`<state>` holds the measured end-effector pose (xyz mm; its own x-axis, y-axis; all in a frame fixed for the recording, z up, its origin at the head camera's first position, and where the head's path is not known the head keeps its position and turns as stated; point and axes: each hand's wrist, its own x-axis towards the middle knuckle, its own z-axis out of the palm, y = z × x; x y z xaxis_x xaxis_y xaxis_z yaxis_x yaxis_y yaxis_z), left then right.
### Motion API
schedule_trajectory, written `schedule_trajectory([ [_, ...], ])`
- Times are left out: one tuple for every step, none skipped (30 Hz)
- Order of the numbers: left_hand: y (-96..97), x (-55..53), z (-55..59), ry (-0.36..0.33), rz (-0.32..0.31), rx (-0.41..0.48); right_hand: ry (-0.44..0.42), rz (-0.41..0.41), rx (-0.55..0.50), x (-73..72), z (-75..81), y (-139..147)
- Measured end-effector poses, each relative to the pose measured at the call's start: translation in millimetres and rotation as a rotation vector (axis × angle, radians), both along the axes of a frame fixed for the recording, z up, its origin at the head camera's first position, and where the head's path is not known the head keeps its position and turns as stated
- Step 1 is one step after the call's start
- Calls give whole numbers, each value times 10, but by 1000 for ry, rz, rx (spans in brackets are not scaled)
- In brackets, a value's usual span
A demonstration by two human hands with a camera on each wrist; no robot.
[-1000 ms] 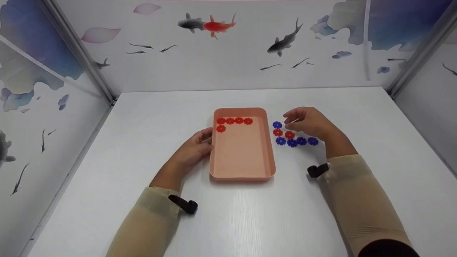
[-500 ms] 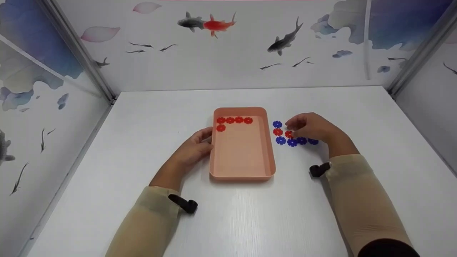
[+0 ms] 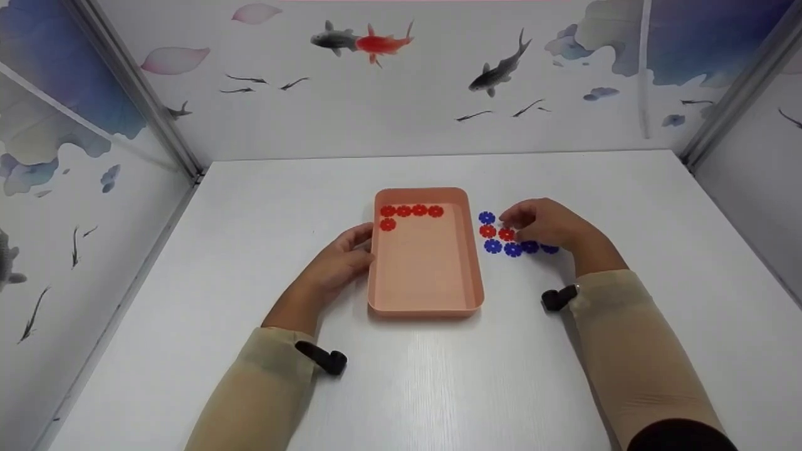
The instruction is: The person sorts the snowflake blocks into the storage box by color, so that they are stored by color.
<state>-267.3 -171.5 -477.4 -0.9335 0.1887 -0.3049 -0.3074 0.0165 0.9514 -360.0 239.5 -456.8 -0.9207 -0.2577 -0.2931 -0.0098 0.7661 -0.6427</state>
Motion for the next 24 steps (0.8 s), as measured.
schedule_trajectory([
  [1, 2, 1, -2, 2, -1, 1, 1, 0, 0, 0, -1],
  [2, 4, 0, -3, 3, -2, 2, 4, 0, 3, 0, -3],
  [1, 4, 0, -1, 1, 0, 3, 7, 1, 4, 0, -4],
  [2, 7, 3, 0, 1, 2, 5, 8, 4, 3, 1, -7],
  [2, 9, 4, 2, 0, 4, 7, 9, 7, 1, 0, -10],
  [1, 10, 4, 3, 1, 6, 8, 11, 11, 3, 3, -15],
  [1, 10, 3, 7, -2, 12, 8, 13, 15, 4, 4, -18],
  [1, 10, 1, 11, -2, 20, 8, 14, 20, 5, 6, -22],
  [2, 11, 1, 17, -3, 27, 7, 11, 22, 4, 11, -26],
  [3, 15, 2, 20, -2, 33, 7, 9, 26, 4, 14, -31],
  [4, 16, 0, 25, -3, 39, 6, 8, 27, 6, 18, -34],
  [5, 17, 0, 29, -4, 46, 5, 8, 28, 6, 21, -35],
  [6, 17, -1, 31, -4, 50, 6, 9, 32, 3, 21, -35],
  [7, 20, 0, 30, -2, 51, 6, 9, 34, 1, 21, -37],
  [7, 23, 1, 29, -1, 50, 6, 7, 35, -2, 20, -38],
  [8, 25, 2, 28, 0, 50, 5, 11, 40, -7, 15, -38],
  [8, 26, 4, 26, 1, 50, 3, 13, 42, -10, 13, -39],
  [8, 25, 2, 25, 1, 50, 0, 16, 44, -12, 9, -41],
  [7, 25, 2, 24, 2, 49, -2, 13, 46, -16, 5, -42],
  [7, 24, 3, 23, 1, 49, -6, 10, 45, -19, 2, -43],
  [5, 22, 1, 21, 2, 48, -9, 5, 45, -21, 0, -46],
  [4, 18, -1, 20, 2, 48, -12, 3, 45, -22, -4, -46],
  [3, 15, -3, 20, 1, 44, -12, -3, 45, -24, -7, -48],
  [2, 11, -5, 19, 0, 41, -10, -1, 49, -26, -10, -48],
])
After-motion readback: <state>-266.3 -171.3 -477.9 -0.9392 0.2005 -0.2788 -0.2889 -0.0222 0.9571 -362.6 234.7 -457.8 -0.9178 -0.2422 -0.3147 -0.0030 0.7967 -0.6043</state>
